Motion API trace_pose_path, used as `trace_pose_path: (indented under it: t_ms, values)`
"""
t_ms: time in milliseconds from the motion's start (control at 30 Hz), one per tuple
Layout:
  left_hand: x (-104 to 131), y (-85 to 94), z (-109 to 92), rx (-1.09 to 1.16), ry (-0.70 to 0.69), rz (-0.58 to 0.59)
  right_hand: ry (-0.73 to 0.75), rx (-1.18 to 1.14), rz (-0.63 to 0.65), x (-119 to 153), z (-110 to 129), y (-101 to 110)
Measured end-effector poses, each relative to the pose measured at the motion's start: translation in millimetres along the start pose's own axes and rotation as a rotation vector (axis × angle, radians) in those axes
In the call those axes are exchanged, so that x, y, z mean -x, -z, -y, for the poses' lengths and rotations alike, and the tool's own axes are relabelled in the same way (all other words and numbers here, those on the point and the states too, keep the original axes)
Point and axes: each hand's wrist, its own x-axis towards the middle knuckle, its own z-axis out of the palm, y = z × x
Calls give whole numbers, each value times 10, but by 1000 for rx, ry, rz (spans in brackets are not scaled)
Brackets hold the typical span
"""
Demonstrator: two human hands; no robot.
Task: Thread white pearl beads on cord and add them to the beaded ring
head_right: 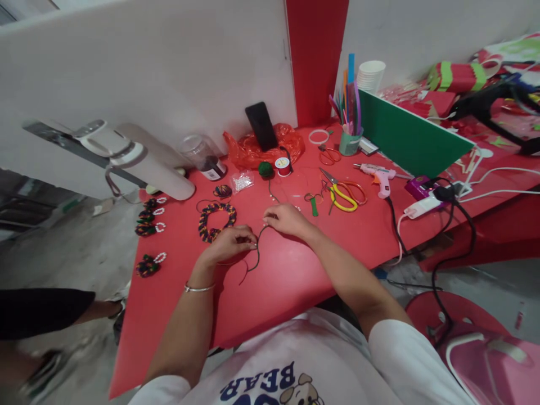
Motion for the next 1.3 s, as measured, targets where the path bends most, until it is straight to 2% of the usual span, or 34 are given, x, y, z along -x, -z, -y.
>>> trace_pose_path:
  t_ms: [100, 167, 300, 367, 433, 533, 700, 900, 1300]
  values:
    - [4, -10, -40, 44, -3, -1, 8, -13, 5, -2, -21, -20]
    - [-11, -38, -58, 165, 3, -45, 12, -39, 7, -6, -21, -37]
    - [-111, -162, -68, 637, 74, -307, -13, -191, -25, -12, 21, -65]
    - [-175, -232, -69, 903, 98, -396, -42, -297, -45, -12, 49, -71]
    - [-225, -282, -74, 1101, 96, -409, -63, -394, -48, -9, 75, -72]
    - [-261, -307, -83, 1252, 90, -391, -76, -510, -7, -1, 103, -69]
    - [-261, -292, -83, 1332, 95, -384, -66, -578, 37, 11, 133, -75]
    - [-259, -297, -79, 1288, 82, -360, -59, -550, 48, 11, 140, -79]
    - [-262, -300, -65, 1250, 86, -386, -57, -486, 43, 8, 159, -52]
